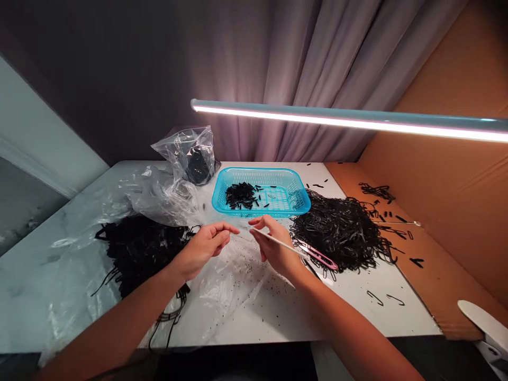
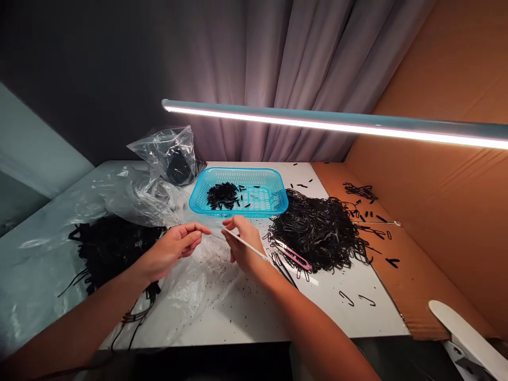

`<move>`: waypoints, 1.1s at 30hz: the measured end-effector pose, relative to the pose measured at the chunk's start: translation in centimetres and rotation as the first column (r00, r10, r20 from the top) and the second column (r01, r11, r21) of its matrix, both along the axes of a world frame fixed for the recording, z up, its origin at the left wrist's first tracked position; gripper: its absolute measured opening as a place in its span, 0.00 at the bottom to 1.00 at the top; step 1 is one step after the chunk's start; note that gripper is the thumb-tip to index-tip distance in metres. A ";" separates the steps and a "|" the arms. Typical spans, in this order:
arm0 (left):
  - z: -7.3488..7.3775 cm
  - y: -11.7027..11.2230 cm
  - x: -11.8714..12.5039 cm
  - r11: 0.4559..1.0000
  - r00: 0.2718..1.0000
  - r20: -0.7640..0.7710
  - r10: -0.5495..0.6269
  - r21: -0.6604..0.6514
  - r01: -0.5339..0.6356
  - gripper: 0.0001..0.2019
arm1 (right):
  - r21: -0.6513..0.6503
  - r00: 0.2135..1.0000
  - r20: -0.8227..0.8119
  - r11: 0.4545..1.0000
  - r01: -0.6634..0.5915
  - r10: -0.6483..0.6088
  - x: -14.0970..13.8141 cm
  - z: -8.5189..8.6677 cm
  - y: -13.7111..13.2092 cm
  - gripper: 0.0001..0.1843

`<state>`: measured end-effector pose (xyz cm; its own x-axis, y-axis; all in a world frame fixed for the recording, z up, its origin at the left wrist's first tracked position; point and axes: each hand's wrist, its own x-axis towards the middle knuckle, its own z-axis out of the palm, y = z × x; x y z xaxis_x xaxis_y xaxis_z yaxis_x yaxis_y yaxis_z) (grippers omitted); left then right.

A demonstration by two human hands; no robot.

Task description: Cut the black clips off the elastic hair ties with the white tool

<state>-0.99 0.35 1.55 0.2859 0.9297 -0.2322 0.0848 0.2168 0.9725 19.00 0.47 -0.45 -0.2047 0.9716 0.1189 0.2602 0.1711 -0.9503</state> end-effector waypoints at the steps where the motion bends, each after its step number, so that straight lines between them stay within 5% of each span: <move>1: 0.3 0.1 0.1 0.999 0.998 -0.047 -0.050 0.003 0.050 0.14 | -0.038 1.000 -0.027 0.999 0.008 -0.009 0.2 0.2 0.0 0.15; 7: 3.6 0.5 1.0 0.944 0.887 -0.330 -0.323 -0.042 0.328 0.15 | 0.053 0.977 -0.206 0.996 0.068 -0.056 1.0 0.7 0.1 0.18; 11: 4.6 1.1 2.3 0.892 0.851 -0.270 -0.451 -0.100 0.441 0.15 | -0.021 0.872 -0.459 0.980 -0.199 0.168 0.4 1.0 -0.3 0.18; 13: 4.8 1.6 2.3 0.917 0.890 -0.221 -0.398 -0.077 0.391 0.11 | -0.042 0.803 -0.544 0.948 -0.314 0.242 0.4 1.2 -0.3 0.18; 16: 5.6 2.5 1.1 0.992 0.975 -0.185 -0.123 0.005 0.126 0.11 | -0.107 0.784 -0.597 0.951 -0.290 0.172 1.0 1.2 0.2 0.18; 18: 6.7 3.0 -0.2 0.999 0.977 -0.208 -0.044 -0.003 0.044 0.13 | -0.177 0.836 -0.534 0.951 -0.253 0.123 1.6 1.1 0.6 0.19; 21: 8.3 3.9 -1.4 0.989 0.939 -0.312 -0.147 -0.068 0.132 0.07 | -0.173 0.930 -0.303 0.947 -0.271 0.210 1.9 0.8 0.8 0.18; 23: 8.8 5.2 -1.2 0.988 0.906 -0.399 -0.143 0.001 0.156 0.03 | -0.086 0.952 -0.124 0.953 -0.291 0.279 1.6 0.6 0.6 0.17; 28: 7.2 11.3 2.7 0.959 0.903 -0.427 0.048 0.272 0.078 0.11 | 0.088 0.949 0.119 0.949 -0.302 0.291 0.6 -0.2 0.0 0.14; 33: 5.5 15.5 6.6 0.950 0.932 -0.362 0.000 0.291 0.113 0.12 | 0.133 0.951 0.123 0.945 -0.298 0.283 0.3 -1.5 0.4 0.14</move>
